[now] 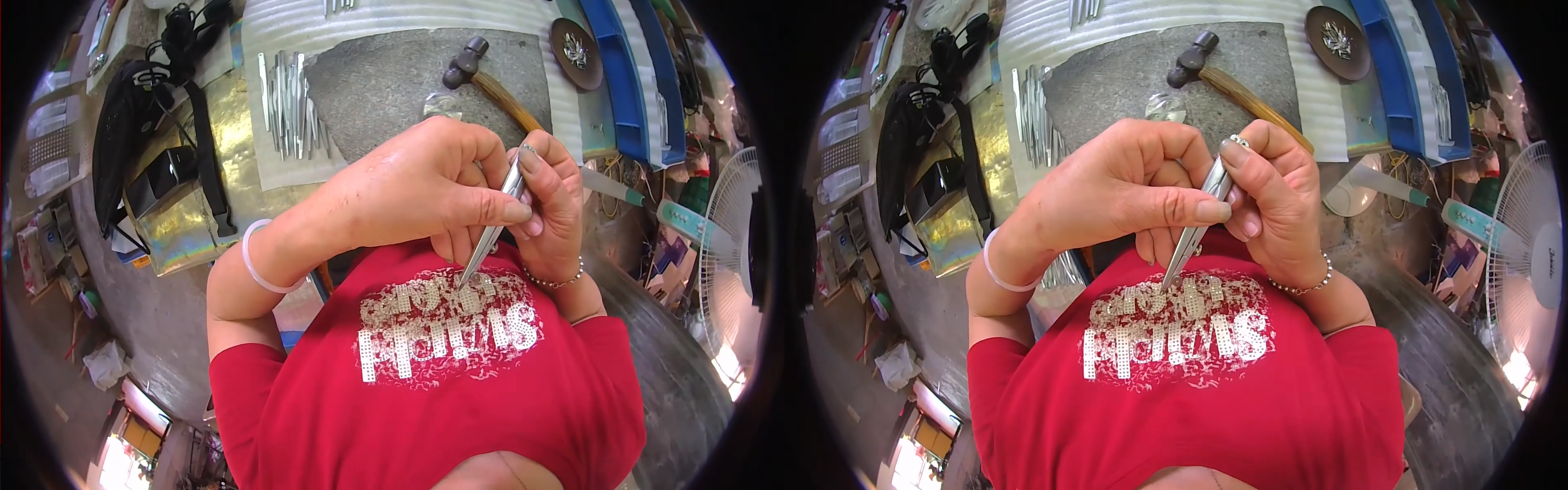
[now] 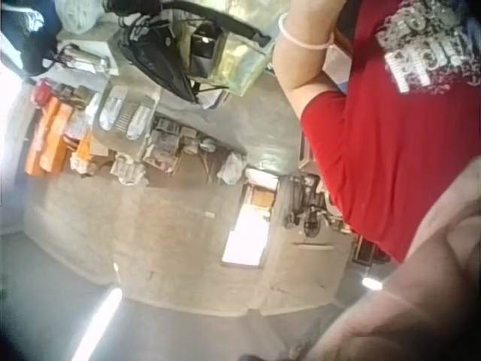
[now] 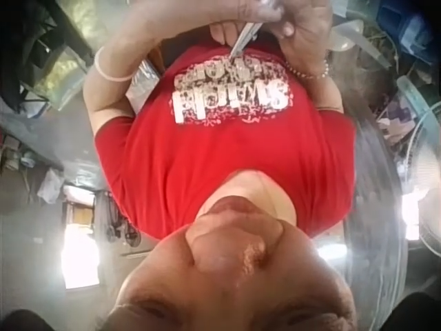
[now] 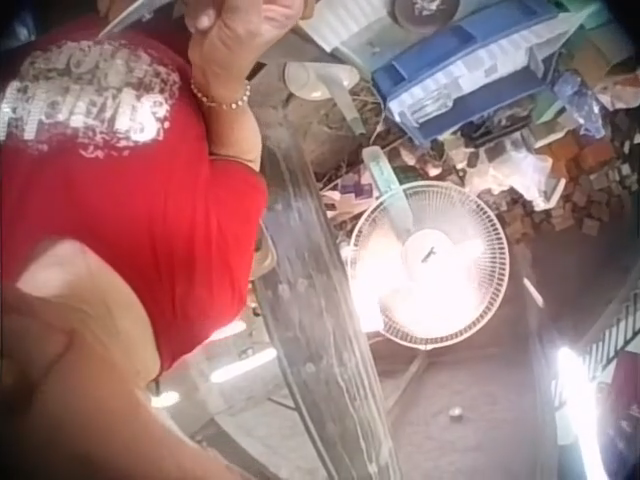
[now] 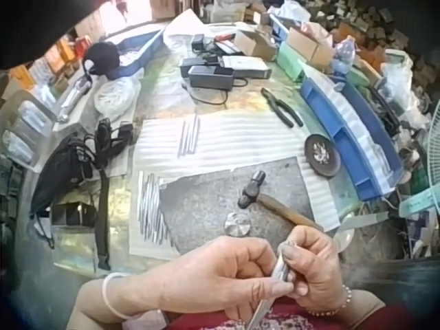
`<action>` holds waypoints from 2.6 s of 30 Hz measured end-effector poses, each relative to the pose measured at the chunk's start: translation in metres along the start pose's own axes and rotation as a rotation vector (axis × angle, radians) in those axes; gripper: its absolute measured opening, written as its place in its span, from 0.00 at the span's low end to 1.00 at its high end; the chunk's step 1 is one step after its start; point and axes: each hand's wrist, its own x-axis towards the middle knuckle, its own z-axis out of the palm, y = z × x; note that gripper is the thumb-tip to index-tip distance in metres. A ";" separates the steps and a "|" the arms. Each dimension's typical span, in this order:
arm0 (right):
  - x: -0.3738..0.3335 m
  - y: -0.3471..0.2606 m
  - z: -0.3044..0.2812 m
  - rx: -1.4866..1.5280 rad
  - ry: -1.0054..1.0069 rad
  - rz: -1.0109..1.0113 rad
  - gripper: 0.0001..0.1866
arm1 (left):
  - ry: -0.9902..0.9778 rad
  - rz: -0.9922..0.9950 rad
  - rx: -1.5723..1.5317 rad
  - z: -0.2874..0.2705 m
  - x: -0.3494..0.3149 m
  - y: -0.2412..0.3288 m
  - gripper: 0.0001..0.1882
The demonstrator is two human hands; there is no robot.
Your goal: Hammering small metal components onto a thin metal rod at a workbench.
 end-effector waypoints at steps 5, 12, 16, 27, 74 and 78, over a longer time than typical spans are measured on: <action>-0.007 0.000 -0.009 0.009 0.043 -0.088 0.06 | -0.067 -0.003 -0.055 0.004 0.015 -0.003 0.12; -0.008 -0.009 -0.017 0.117 0.095 0.007 0.07 | -0.089 -0.033 -0.136 0.010 0.030 -0.004 0.11; -0.007 -0.009 -0.021 0.140 0.101 0.003 0.07 | -0.110 -0.014 -0.106 0.011 0.035 -0.005 0.15; 0.014 -0.017 -0.013 -0.003 -0.086 0.171 0.09 | 0.096 0.137 -0.271 0.023 0.011 -0.032 0.13; 0.033 -0.076 -0.028 -0.323 -0.121 -0.185 0.07 | 0.411 0.428 -0.122 0.016 -0.003 -0.023 0.13; 0.048 -0.095 -0.074 -0.930 0.088 -0.425 0.09 | 0.910 0.708 0.320 0.008 -0.010 -0.049 0.16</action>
